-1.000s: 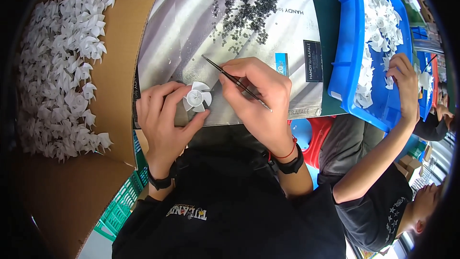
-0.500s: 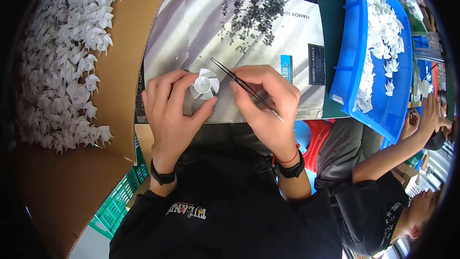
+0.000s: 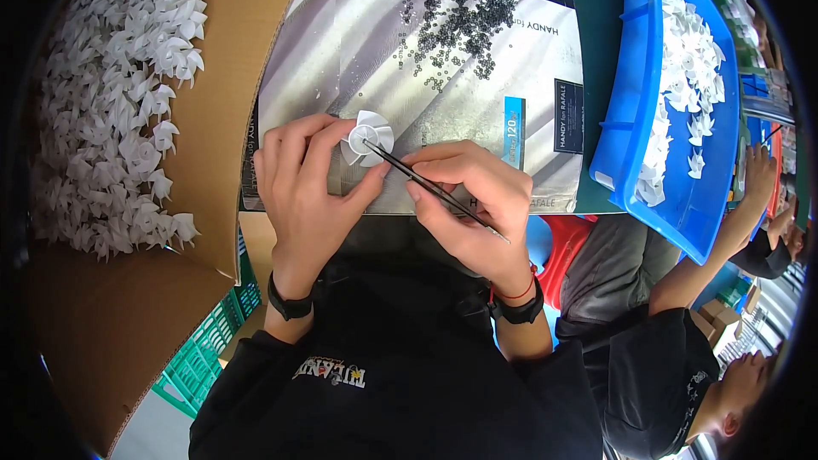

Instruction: The person picks up a fan blade from a box, places it on a mat, and uses tweezers to insert a small black ring into the center of the blade. This process is repeated for several fan blades before they are moved to the side.

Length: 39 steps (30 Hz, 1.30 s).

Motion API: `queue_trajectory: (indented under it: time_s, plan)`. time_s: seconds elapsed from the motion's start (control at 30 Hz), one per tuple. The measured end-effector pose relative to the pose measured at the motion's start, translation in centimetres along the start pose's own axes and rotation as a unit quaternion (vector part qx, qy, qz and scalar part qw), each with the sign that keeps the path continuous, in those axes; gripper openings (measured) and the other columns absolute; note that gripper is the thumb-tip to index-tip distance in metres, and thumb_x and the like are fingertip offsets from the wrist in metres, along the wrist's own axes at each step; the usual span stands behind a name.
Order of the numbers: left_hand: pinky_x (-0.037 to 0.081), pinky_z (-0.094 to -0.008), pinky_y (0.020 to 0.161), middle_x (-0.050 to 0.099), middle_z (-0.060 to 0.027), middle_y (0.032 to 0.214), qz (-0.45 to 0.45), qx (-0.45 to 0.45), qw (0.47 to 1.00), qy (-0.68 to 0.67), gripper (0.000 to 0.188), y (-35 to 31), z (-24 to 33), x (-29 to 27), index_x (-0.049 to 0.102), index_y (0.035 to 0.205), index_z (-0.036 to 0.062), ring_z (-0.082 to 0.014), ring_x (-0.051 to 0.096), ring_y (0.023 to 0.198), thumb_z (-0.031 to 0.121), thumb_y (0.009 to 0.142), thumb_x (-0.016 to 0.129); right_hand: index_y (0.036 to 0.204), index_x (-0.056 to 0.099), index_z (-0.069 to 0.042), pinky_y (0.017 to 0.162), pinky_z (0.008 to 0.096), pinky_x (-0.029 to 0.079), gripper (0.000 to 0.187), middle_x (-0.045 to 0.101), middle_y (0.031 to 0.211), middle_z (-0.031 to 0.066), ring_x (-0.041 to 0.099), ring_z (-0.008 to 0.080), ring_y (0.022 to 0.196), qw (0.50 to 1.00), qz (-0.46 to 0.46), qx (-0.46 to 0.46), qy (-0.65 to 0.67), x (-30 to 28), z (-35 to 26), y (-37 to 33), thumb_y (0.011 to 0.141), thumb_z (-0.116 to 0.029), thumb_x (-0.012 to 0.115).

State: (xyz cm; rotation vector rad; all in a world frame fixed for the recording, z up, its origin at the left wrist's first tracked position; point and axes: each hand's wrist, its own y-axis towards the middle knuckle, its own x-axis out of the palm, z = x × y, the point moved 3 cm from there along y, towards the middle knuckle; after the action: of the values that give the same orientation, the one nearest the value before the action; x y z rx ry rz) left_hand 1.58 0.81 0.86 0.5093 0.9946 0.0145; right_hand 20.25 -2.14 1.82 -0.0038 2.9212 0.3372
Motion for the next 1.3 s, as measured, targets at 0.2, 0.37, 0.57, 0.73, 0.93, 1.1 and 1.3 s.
queue_trajectory:
  time_s: [0.2, 0.37, 0.57, 0.73, 0.93, 1.1, 1.3]
  plan:
    - [0.043, -0.038, 0.085, 0.064, -0.0007, 0.109, 0.001, 0.004, 1.0, 0.002, 0.046, 0.1, 0.1, 0.0, 0.07, 0.105, 0.0121, -0.0246, 0.057, 0.099, 0.022, 0.063, 0.088, 0.098, 0.067, 0.006, 0.071, 0.0234, 0.051, 0.017, 0.071, 0.105, 0.0205, 0.067, 0.0158, 0.084, 1.0, -0.023, -0.017, -0.007, 0.1, 0.0, 0.0, 0.082, 0.011, 0.072]
    - [0.043, -0.038, 0.084, 0.064, -0.0003, 0.109, 0.002, 0.007, 1.0, 0.003, 0.047, 0.1, 0.0, 0.0, 0.07, 0.104, 0.0122, -0.0245, 0.057, 0.099, 0.022, 0.063, 0.089, 0.097, 0.067, 0.006, 0.07, 0.0246, 0.052, 0.018, 0.071, 0.103, 0.02, 0.068, 0.0176, 0.082, 0.998, -0.027, -0.037, -0.032, 0.1, -0.7, 0.5, 0.081, 0.011, 0.072]
    - [0.043, -0.0378, 0.084, 0.064, -0.0001, 0.108, 0.007, 0.005, 1.0, 0.011, 0.046, 0.0, 0.0, -0.1, 0.071, 0.103, 0.0124, -0.0242, 0.057, 0.099, 0.022, 0.062, 0.089, 0.095, 0.067, 0.006, 0.073, 0.0248, 0.052, 0.018, 0.071, 0.1, 0.018, 0.068, 0.0174, 0.08, 0.992, -0.063, 0.013, -0.105, 0.1, -2.0, 0.7, 0.079, 0.012, 0.071]
    - [0.042, -0.0376, 0.083, 0.064, 0.0001, 0.107, 0.009, 0.007, 1.0, 0.005, 0.045, 0.2, 0.2, 0.0, 0.071, 0.102, 0.0124, -0.0239, 0.057, 0.098, 0.023, 0.062, 0.089, 0.092, 0.069, 0.003, 0.059, 0.0261, 0.049, 0.017, 0.073, 0.091, 0.0112, 0.067, 0.0145, 0.07, 0.999, 0.031, 0.019, -0.039, -0.9, -1.8, 0.1, 0.077, 0.009, 0.073]
    - [0.042, -0.0386, 0.085, 0.064, -0.0018, 0.112, -0.006, 0.001, 1.0, 0.008, 0.047, -0.3, -0.2, -0.2, 0.071, 0.105, 0.0119, -0.0247, 0.056, 0.102, 0.026, 0.064, 0.09, 0.092, 0.068, 0.005, 0.066, 0.0253, 0.05, 0.016, 0.073, 0.093, 0.0138, 0.067, 0.0152, 0.075, 0.998, 0.001, 0.049, -0.04, 0.1, -1.3, 0.2, 0.078, 0.011, 0.073]
    - [0.041, -0.0429, 0.094, 0.06, -0.0068, 0.122, -0.04, -0.035, 0.999, -0.008, 0.048, -0.5, -0.4, -2.6, 0.069, 0.113, 0.0109, -0.0291, 0.053, 0.112, 0.025, 0.071, 0.087, 0.09, 0.067, 0.007, 0.083, 0.0311, 0.053, 0.012, 0.072, 0.097, 0.0171, 0.068, 0.0214, 0.089, 0.992, 0.09, 0.011, -0.083, -2.0, -3.4, -0.3, 0.08, 0.013, 0.069]
    - [0.028, -0.0569, 0.11, 0.052, -0.0131, 0.136, 0.116, -0.143, 0.968, 0.173, 0.047, -3.5, -4.1, -7.4, 0.063, 0.125, 0.0106, -0.0443, 0.039, 0.135, 0.031, 0.084, 0.076, 0.094, 0.067, 0.004, 0.08, 0.0357, 0.054, 0.009, 0.07, 0.099, 0.0161, 0.064, 0.0237, 0.087, 0.872, 0.346, -0.092, -0.334, -14.8, -5.2, -3.4, 0.095, -0.004, 0.064]
